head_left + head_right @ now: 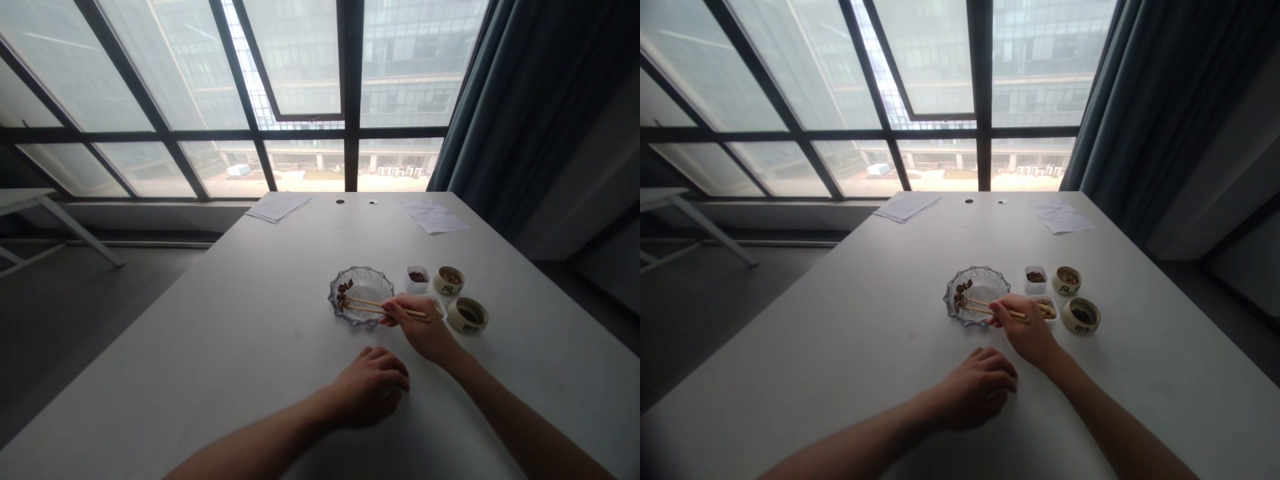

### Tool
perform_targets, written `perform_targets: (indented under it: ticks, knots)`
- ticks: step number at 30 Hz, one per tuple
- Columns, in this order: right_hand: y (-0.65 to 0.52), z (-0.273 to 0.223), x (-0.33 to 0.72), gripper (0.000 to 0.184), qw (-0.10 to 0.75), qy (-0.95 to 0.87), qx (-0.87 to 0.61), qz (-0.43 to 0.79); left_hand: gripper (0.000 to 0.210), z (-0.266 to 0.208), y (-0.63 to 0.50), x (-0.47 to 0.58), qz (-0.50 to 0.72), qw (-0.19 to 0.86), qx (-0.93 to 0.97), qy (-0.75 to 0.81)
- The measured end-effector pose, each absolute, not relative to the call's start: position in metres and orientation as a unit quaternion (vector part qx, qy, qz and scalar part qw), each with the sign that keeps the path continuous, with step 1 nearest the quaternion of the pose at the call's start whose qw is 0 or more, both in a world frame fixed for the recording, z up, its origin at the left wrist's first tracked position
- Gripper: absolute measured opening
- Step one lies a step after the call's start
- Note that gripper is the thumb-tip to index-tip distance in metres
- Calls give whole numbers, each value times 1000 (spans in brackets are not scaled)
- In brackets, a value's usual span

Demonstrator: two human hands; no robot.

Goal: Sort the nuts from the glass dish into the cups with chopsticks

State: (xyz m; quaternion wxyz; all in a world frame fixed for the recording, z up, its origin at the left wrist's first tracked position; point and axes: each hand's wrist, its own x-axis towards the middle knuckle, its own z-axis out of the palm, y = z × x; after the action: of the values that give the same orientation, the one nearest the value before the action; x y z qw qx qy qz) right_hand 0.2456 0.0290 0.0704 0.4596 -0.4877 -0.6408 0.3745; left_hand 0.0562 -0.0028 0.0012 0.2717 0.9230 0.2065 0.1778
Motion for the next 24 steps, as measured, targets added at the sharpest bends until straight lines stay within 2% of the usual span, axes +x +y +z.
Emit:
perform_targets:
  ticks: [10,16,24]
  knots:
    - [29,72,245,41,449,-719,-430,313,17,1,-2,56,164,267,927,208]
    - [29,63,243,41,446,-711,-427,337,17,1,-2,57,174,276,922,207]
    - [26,73,250,48,509,-643,-470,326,18,2,-2,56,170,276,924,206]
